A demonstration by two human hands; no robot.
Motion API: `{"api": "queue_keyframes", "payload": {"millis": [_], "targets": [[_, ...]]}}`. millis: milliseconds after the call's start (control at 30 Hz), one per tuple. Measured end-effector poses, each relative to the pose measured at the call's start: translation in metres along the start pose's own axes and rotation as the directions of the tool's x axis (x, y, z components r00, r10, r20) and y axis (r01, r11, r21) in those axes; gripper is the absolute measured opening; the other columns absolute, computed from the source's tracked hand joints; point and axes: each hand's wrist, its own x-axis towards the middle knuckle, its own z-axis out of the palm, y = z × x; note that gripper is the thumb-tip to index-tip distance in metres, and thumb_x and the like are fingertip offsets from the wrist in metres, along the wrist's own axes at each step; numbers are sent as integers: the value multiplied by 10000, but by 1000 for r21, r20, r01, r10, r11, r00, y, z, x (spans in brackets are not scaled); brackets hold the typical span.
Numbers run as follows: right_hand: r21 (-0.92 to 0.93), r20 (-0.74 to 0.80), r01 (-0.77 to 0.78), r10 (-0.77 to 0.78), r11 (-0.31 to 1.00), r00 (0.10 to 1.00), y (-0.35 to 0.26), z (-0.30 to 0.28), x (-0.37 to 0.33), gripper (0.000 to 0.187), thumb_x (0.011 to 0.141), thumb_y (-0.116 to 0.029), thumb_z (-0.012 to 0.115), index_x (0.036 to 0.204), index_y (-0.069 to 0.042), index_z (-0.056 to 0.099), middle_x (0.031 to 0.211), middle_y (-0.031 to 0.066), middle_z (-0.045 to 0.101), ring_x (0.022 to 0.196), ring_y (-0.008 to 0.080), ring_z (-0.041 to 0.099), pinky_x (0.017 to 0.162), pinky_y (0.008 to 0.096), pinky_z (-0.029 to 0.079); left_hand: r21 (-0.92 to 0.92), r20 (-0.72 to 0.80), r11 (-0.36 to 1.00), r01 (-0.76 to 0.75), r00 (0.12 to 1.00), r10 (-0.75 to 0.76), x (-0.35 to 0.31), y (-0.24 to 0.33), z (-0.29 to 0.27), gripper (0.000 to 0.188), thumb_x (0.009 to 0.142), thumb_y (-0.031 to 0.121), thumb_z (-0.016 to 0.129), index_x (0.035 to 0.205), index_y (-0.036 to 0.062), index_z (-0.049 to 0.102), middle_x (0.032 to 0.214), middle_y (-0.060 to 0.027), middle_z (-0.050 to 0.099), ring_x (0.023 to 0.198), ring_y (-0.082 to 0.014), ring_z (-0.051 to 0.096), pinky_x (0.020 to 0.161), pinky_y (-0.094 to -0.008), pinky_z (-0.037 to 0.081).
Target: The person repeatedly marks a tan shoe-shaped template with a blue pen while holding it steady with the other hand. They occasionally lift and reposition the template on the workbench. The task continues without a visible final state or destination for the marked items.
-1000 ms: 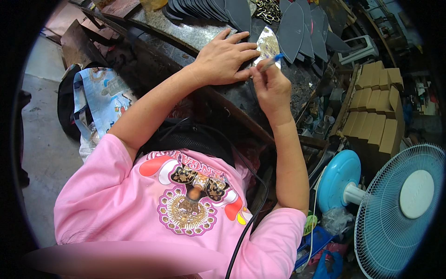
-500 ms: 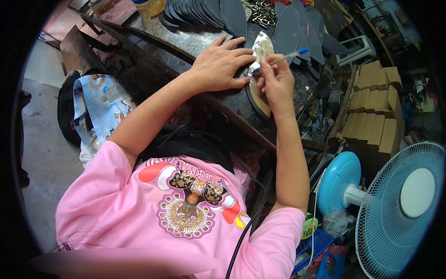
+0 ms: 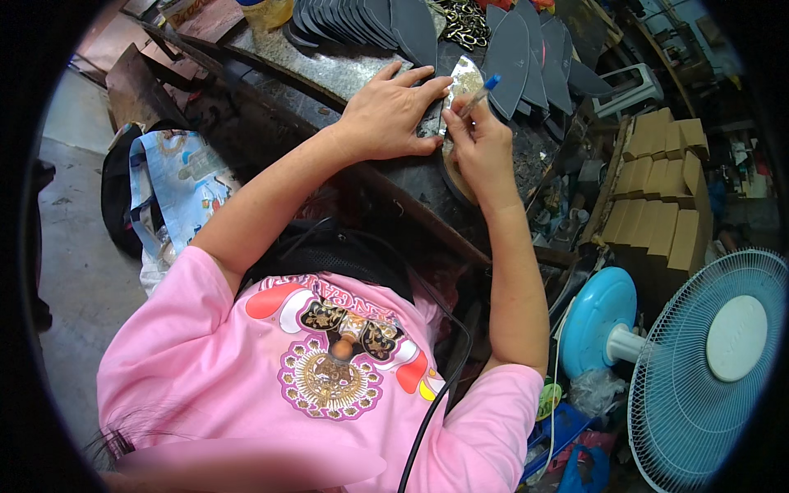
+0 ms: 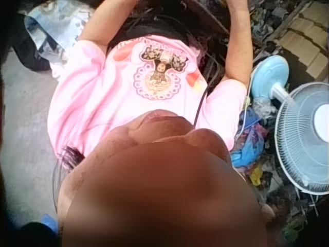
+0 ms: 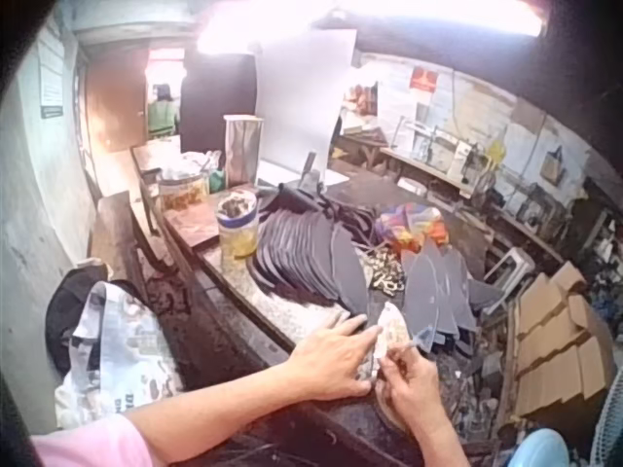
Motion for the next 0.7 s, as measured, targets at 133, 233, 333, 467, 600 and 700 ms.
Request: {"api": "queue_keyframes", "payload": {"millis": [133, 233, 333, 467, 600, 700], "targets": [[440, 21, -222, 237, 870, 971, -4, -16, 17, 72, 998, -149, 641, 1053, -109, 616, 780, -19, 617, 507, 40, 534, 454, 193, 396, -10, 5, 1000, 25, 1000, -25, 0, 1, -1, 750, 797, 489, 707, 1378, 48, 534, 1363, -133, 617, 1354, -280, 506, 1180, -495, 312], [330, -17, -128, 142, 935, 990, 7, -6, 27, 105, 985, -169, 662, 1048, -92, 631, 752, 3, 640, 508, 65, 553, 455, 208, 397, -1, -12, 1000, 17, 1000, -17, 0, 2, 0, 745, 798, 486, 705, 1376, 48, 534, 1354, -134, 621, 1349, -285, 510, 1180, -496, 312], [-58, -90, 202, -206, 978, 974, 22, 6, 29, 85, 993, -175, 656, 1034, -102, 639, 746, -15, 635, 522, 64, 558, 466, 212, 396, -3, -23, 1000, 5, 1000, -5, 0, 0, 0, 738, 800, 484, 700, 1372, 47, 538, 1348, -134, 623, 1346, -283, 512, 1180, -495, 313], [276, -56, 22, -6, 961, 998, 31, 1, 40, 87, 1008, -199, 634, 1041, -120, 619, 763, 17, 642, 523, 65, 576, 435, 192, 404, -15, 2, 1000, 24, 1000, -24, 0, 1, 0, 728, 802, 486, 695, 1359, 40, 549, 1344, -144, 622, 1354, -275, 503, 1183, -494, 309], [432, -63, -121, 163, 894, 985, 30, 2, 43, 68, 1013, -168, 620, 1046, -118, 589, 764, 21, 620, 512, 49, 568, 404, 184, 396, -49, 5, 998, 27, 1000, -27, 1, 1, 0, 716, 799, 484, 698, 1336, 31, 564, 1335, -165, 619, 1362, -279, 492, 1188, -495, 300], [82, -106, 20, -11, 996, 994, 29, 12, 43, 64, 993, -149, 648, 1035, -122, 608, 723, -16, 597, 519, 49, 565, 414, 218, 383, -24, 18, 999, 22, 1000, -22, 0, 1, -2, 705, 793, 487, 703, 1316, 32, 574, 1323, -187, 619, 1359, -290, 493, 1189, -495, 298]]}}
